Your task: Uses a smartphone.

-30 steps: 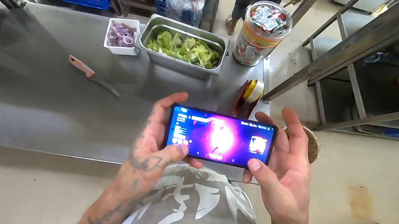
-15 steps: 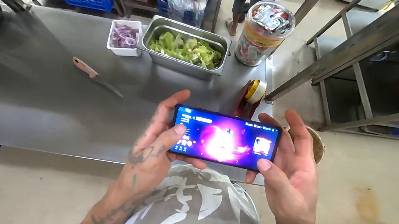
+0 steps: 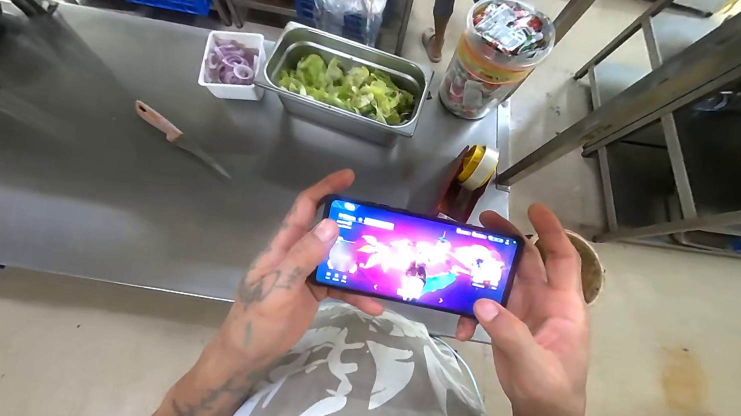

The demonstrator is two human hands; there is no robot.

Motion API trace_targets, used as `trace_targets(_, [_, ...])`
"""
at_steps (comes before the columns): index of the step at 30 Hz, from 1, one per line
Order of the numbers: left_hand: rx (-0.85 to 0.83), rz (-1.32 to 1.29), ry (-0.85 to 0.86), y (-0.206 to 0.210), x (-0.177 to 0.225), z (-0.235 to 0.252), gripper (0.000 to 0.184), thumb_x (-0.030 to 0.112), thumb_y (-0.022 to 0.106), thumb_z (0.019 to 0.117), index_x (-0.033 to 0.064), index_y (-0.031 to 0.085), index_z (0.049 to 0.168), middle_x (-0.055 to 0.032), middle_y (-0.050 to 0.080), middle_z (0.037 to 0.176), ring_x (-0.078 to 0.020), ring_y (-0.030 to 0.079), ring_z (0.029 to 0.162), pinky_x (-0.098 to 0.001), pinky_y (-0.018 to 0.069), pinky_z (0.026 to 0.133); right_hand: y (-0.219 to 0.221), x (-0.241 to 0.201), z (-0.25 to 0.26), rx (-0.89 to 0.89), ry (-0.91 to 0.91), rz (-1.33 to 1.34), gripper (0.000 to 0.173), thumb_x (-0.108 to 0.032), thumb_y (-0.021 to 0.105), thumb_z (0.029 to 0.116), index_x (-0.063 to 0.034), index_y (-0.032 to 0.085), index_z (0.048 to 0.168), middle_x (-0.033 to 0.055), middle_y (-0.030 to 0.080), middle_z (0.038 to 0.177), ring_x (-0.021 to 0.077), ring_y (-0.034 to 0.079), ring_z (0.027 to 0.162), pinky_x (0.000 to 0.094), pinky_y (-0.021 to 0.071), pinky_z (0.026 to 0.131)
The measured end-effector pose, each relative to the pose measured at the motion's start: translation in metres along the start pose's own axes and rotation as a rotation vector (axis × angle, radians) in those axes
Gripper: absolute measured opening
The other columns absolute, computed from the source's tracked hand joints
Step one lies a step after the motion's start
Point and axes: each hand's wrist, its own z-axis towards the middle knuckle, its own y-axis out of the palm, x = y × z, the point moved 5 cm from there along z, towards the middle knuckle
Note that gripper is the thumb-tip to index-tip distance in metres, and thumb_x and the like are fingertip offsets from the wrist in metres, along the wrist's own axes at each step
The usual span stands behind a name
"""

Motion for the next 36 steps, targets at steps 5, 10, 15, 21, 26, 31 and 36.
trace_targets(5, [0.001,-0.004,-0.004,-0.0008,-0.0006,0.0004,0.047,0.034,0.034,0.1092,0.0222,0.035,0.154,-0.0147,0.061,0.129,-0.0258,0.073,0.095,-0.0411,0.0645,0.061,0.0005,-0.0002,-0.0005,0.004,0.006,-0.028,0.088,-0.008,0.069,0.0808,-0.0257,0.028,0.157,0.0058,0.049,0.146,0.0199,0.069,0.080,0.0306,0.0579,0.045])
trace_targets(10, [-0.003,-0.013,-0.002,-0.0012,-0.0006,-0.0001,0.047,0.036,0.035,0.1092,0.0218,0.036,0.154,-0.0145,0.061,0.129,-0.0247,0.073,0.096,-0.0403,0.0643,0.060,0.0015,-0.0009,-0.0008,-0.004,-0.009,-0.016,0.089,-0.010,0.072,0.0815,-0.0243,0.027,0.157,0.0059,0.049,0.146,0.0174,0.067,0.077,0.0274,0.0565,0.045])
trace_targets(15, [-0.013,0.016,-0.006,-0.0015,-0.0002,-0.0006,0.049,0.039,0.035,0.1091,0.0219,0.037,0.155,-0.0146,0.061,0.130,-0.0241,0.073,0.093,-0.0390,0.0639,0.057,0.0003,-0.0012,-0.0018,0.001,-0.012,-0.018,0.088,-0.012,0.072,0.0823,-0.0256,0.028,0.157,0.0056,0.049,0.146,0.0168,0.067,0.076,0.0269,0.0564,0.045])
trace_targets(21, [-0.020,0.013,-0.020,-0.0021,-0.0003,-0.0003,0.049,0.041,0.035,0.1092,0.0222,0.037,0.154,-0.0137,0.062,0.128,-0.0228,0.074,0.092,-0.0380,0.0637,0.056,0.0001,0.0002,-0.0028,0.000,-0.014,0.000,0.089,-0.013,0.074,0.0812,-0.0265,0.029,0.157,0.0054,0.050,0.144,0.0164,0.067,0.073,0.0275,0.0564,0.045])
trace_targets(26, [-0.016,0.017,-0.025,-0.0023,-0.0003,0.0000,0.047,0.039,0.032,0.1093,0.0220,0.039,0.153,-0.0149,0.063,0.126,-0.0236,0.074,0.090,-0.0385,0.0634,0.055,0.0007,0.0005,-0.0032,-0.005,-0.013,0.003,0.088,-0.014,0.075,0.0819,-0.0269,0.030,0.157,0.0060,0.050,0.145,0.0177,0.068,0.076,0.0287,0.0573,0.045])
trace_targets(31, [-0.005,0.033,-0.024,-0.0041,-0.0008,-0.0003,0.046,0.036,0.033,0.1084,0.0235,0.040,0.153,-0.0134,0.064,0.125,-0.0222,0.074,0.089,-0.0382,0.0631,0.055,0.0009,0.0003,-0.0024,-0.006,-0.005,0.013,0.087,-0.016,0.075,0.0817,-0.0271,0.030,0.156,0.0061,0.050,0.145,0.0194,0.069,0.077,0.0303,0.0577,0.045])
trace_targets(36, [-0.015,-0.001,-0.019,-0.0039,-0.0002,-0.0006,0.046,0.035,0.035,0.1082,0.0234,0.040,0.153,-0.0139,0.063,0.125,-0.0225,0.073,0.091,-0.0387,0.0632,0.056,0.0003,-0.0002,-0.0015,-0.005,-0.001,0.003,0.088,-0.018,0.076,0.0820,-0.0264,0.030,0.156,0.0062,0.051,0.145,0.0200,0.069,0.077,0.0306,0.0576,0.044])
